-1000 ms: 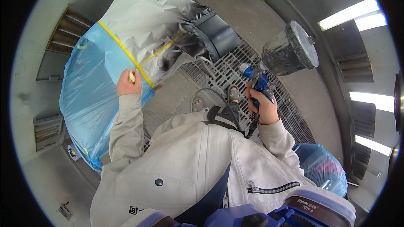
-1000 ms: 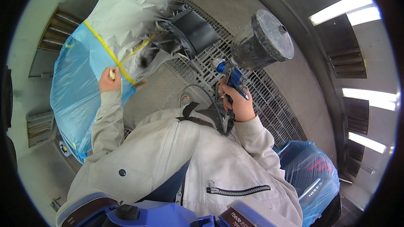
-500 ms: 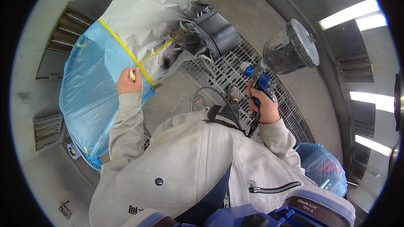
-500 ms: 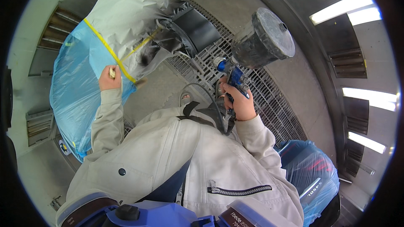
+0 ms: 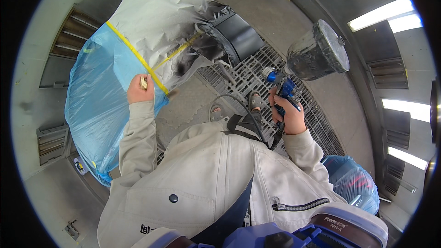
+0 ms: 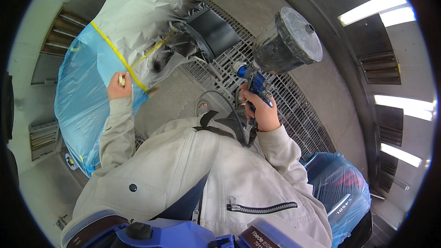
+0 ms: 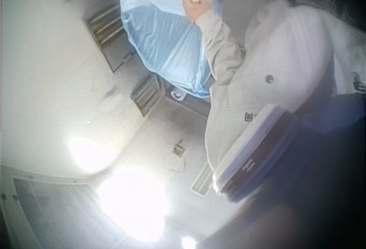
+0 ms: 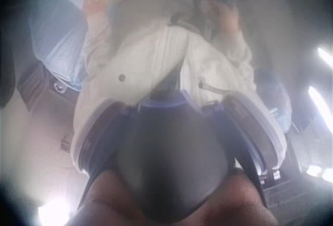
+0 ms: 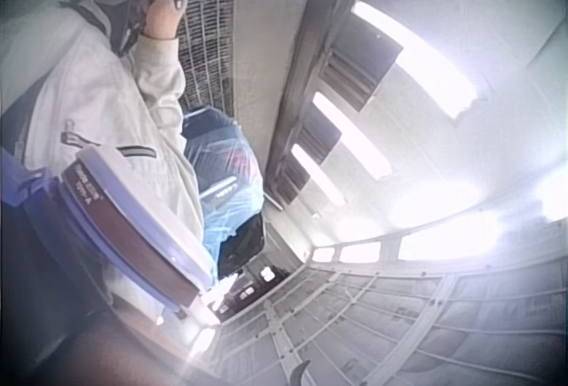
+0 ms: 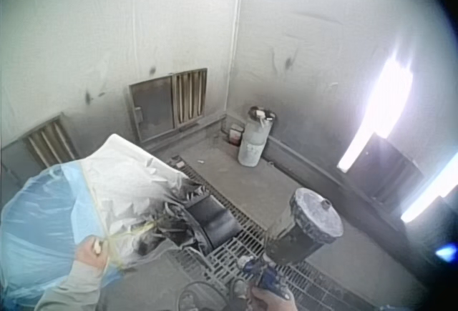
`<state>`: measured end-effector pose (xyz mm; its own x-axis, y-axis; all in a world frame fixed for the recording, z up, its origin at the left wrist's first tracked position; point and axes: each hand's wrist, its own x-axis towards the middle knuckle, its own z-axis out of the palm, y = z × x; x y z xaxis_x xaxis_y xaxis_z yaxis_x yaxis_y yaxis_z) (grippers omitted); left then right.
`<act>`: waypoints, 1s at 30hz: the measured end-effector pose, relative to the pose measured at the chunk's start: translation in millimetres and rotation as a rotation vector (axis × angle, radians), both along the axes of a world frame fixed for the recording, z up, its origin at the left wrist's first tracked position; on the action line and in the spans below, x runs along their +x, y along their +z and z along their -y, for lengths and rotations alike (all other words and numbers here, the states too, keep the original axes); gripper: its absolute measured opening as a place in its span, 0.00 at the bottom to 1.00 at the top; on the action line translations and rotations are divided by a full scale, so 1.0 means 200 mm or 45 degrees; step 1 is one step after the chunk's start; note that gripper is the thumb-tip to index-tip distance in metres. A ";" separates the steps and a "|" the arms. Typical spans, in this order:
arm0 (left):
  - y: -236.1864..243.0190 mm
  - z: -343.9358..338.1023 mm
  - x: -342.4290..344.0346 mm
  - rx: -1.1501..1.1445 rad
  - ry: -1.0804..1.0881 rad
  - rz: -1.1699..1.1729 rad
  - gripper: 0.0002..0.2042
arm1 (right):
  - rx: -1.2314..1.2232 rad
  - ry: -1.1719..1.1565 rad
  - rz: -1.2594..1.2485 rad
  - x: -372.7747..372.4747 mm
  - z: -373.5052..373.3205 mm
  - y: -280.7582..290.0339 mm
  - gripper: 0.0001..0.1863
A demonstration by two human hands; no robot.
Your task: The person spray paints a black car part with a blue spray gun while holding a yellow sponge in the other hand. They repeatedly wipe the surface with the sponge between short spray passes, moving around the part to cover different areas.
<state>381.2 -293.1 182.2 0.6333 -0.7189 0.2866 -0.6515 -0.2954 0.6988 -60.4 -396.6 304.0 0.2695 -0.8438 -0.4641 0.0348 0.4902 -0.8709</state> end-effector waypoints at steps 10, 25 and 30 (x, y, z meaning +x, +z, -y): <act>0.00 0.00 0.00 0.018 -0.008 0.016 0.07 | -0.032 0.001 0.000 0.00 0.01 0.00 0.16; 0.01 0.00 -0.01 -0.005 -0.020 0.077 0.07 | -0.046 0.009 0.007 0.01 0.00 0.01 0.15; 0.00 0.00 0.00 -0.005 0.000 0.038 0.07 | -0.034 0.005 0.016 0.00 -0.01 0.00 0.15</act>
<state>380.3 -293.7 182.4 0.6247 -0.7174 0.3084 -0.6719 -0.2927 0.6803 -59.9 -394.4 304.0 0.2786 -0.8547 -0.4380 0.0434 0.4668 -0.8833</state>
